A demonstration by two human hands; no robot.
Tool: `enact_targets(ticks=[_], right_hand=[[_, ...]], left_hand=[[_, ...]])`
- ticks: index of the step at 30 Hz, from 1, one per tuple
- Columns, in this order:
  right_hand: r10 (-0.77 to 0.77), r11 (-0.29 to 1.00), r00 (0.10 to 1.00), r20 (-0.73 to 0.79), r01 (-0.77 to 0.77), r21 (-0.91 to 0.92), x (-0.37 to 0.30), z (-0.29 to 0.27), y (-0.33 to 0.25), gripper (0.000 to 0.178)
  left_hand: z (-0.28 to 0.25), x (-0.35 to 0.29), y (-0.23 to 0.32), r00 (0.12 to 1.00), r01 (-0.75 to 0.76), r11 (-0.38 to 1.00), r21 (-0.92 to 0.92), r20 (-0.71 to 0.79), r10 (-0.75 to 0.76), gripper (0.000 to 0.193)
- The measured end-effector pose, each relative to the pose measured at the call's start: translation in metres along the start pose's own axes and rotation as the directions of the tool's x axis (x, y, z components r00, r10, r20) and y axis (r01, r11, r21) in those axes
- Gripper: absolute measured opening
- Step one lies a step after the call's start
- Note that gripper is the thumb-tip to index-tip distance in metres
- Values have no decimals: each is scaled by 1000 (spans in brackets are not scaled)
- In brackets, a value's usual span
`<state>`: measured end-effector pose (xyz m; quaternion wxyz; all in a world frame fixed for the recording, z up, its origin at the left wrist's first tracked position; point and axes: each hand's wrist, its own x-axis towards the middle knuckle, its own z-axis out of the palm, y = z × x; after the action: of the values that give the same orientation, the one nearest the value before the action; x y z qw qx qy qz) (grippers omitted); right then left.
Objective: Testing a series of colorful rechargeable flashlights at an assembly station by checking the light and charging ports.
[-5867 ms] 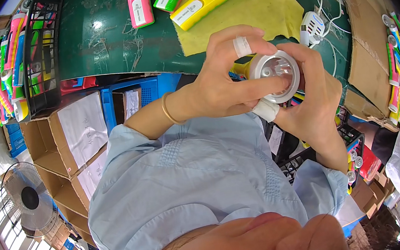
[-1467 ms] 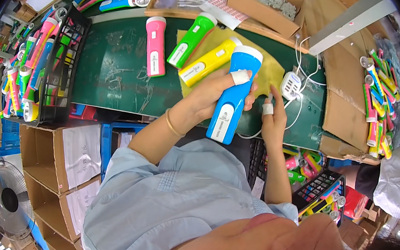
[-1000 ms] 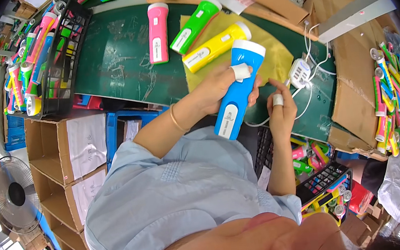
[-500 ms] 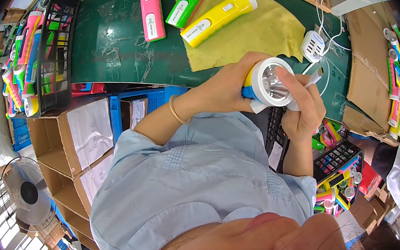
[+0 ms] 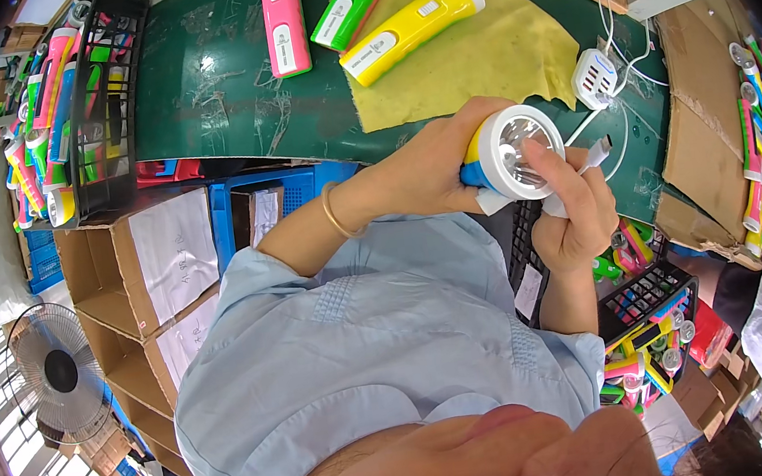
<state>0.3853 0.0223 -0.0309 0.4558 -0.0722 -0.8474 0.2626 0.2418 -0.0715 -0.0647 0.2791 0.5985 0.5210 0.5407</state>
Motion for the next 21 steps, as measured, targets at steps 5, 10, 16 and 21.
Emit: enact_targets(ticks=[5, 10, 16, 21], right_hand=[[14, 998, 1000, 11, -13, -69, 4, -2, -2, 47], [292, 954, 955, -41, -288, 86, -10, -3, -5, 24], [583, 525, 692, 425, -721, 453, -18, 12, -14, 53], [602, 764, 698, 387, -644, -29, -15, 23, -21, 41]], left_hand=[[-2, 2, 3, 999, 31, 999, 13, 42, -32, 79], [4, 2, 1, 989, 96, 915, -392, -70, -134, 60], [3, 28, 7, 942, -12, 431, -902, -156, -298, 79], [5, 31, -5, 920, -15, 423, -906, -179, -349, 72]])
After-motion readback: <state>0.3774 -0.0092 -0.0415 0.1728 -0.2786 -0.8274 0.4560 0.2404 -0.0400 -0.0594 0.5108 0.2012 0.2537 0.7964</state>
